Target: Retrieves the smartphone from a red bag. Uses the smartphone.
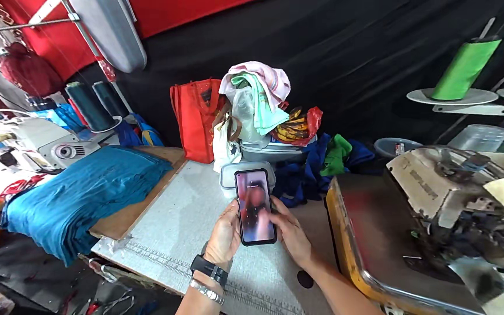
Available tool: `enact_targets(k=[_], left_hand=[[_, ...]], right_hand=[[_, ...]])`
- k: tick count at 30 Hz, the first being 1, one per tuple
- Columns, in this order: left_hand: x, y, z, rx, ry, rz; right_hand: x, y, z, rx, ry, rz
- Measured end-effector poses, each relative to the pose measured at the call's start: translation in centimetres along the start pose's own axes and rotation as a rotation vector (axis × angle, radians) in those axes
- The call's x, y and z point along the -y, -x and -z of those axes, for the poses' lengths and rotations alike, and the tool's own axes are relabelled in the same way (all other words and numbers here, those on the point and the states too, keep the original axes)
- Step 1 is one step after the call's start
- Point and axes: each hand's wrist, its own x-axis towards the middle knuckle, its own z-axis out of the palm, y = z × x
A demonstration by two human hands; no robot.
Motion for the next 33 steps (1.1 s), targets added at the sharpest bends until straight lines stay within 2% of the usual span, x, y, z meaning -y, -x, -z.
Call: enact_targets(k=[4,7,12,21,28,33], left_hand=[[0.1,-0.1,-0.1,-0.063,-0.010,-0.042],[-0.1,0.0,-0.1,-0.084,0.014,-0.047],[0.0,-0.1,0.3,0.038,0.056,-0.031],[0.1,-0.1,0.4,0.143,0.033,-0.040],[0.3,-0.3,0.3,0.122,0.009,-0.042],[0.3,-0.2,0.3,0.168,-0.018,-0.018]], right_hand=[[0.6,0.1,0.1,0.068,0.065,-0.063],[0.1,0.0,0.0,0.094,0.093,-0.017],[-0.1,0.1,0.0,0.084,0.070,0.013],[-0.3,0.1,0.1,-0.017,0.114,0.069],[0.2,0.3,0.0,-0.081,0.093,0.095],[0.2,0.3,-0.2,-0.159,0.071,0.121]])
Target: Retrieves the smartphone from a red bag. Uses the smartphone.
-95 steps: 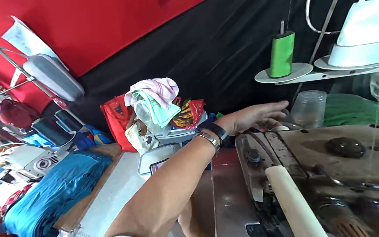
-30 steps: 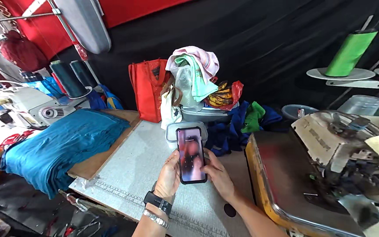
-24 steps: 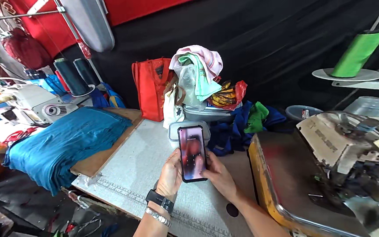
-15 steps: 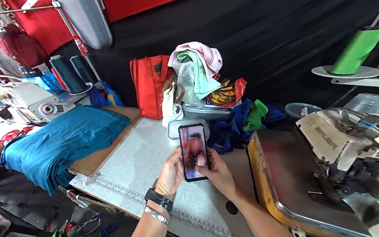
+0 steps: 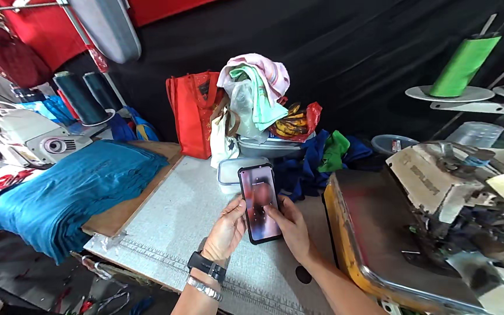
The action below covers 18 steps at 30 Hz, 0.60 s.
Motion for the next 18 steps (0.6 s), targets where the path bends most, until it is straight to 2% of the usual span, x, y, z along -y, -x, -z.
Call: enact_targets(k=[10,18], left_hand=[[-0.05,0.01,-0.04,0.036,0.016,0.026],[-0.10,-0.03,0.05,-0.063,0.020,0.007]], right_hand=[[-0.36,-0.15,0.17,-0.046,0.028,-0.002],[0.00,0.05,0.21,-0.004,0.098,0.002]])
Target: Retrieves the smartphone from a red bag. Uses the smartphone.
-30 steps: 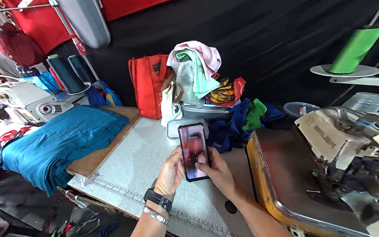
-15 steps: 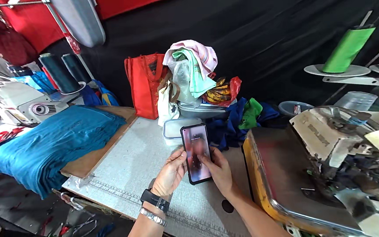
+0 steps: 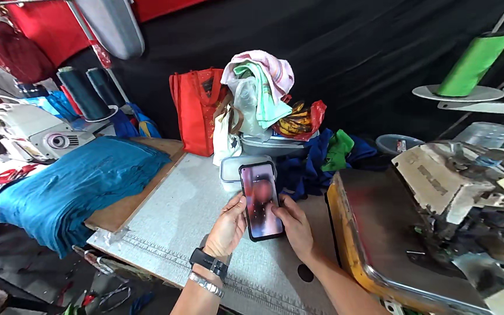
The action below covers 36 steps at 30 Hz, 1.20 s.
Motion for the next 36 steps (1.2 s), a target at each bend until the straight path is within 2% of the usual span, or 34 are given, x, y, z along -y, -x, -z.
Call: enact_targets(k=[5,10,13,16,21,27,31,36], left_hand=[[0.0,0.0,0.0,0.009,-0.007,0.007],[0.0,0.1,0.0,0.017,0.004,0.012],[0.0,0.1,0.0,0.038,-0.007,0.008],[0.0,0.0,0.1,0.033,-0.010,0.002],[0.0,0.0,0.1,0.042,0.001,0.013],[-0.1,0.0,0.3,0.056,-0.020,0.024],[-0.1,0.0,0.3,0.007,-0.033,0.003],[-0.1,-0.1,0.4,-0.011,-0.009,0.020]], right_hand=[[0.3,0.1,0.0,0.007,-0.027,-0.029],[-0.3,0.1,0.0,0.097,0.047,-0.072],[-0.9,0.0,-0.2,0.072,0.110,-0.028],[-0.6,0.1,-0.1,0.081,0.064,-0.007],[0.7,0.2,-0.1,0.047,0.024,-0.061],[0.0,0.2,0.0,0.027,-0.009,-0.050],[-0.4,0.0,0.0,0.035,-0.041,-0.022],[-0.2,0.0,0.0,0.047,-0.030,-0.074]])
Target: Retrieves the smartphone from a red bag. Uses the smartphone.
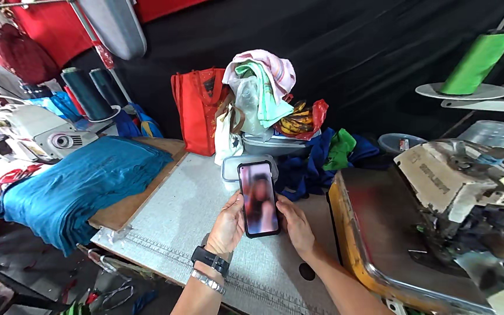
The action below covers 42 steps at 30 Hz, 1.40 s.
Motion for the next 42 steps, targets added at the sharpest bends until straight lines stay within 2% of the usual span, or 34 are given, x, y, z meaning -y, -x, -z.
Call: enact_targets(k=[17,26,33,42], left_hand=[[-0.03,0.03,-0.05,-0.041,0.060,0.021],[-0.25,0.23,-0.03,-0.027,0.011,0.034],[-0.23,0.03,0.07,-0.031,0.022,0.031],[-0.24,0.03,-0.14,-0.083,0.034,-0.015]], right_hand=[[0.45,0.08,-0.02,-0.002,-0.014,-0.060],[0.18,-0.02,0.15,0.065,0.029,0.018],[0.36,-0.01,0.16,0.037,-0.006,0.002],[0.46,-0.16,0.19,0.093,0.024,0.003]])
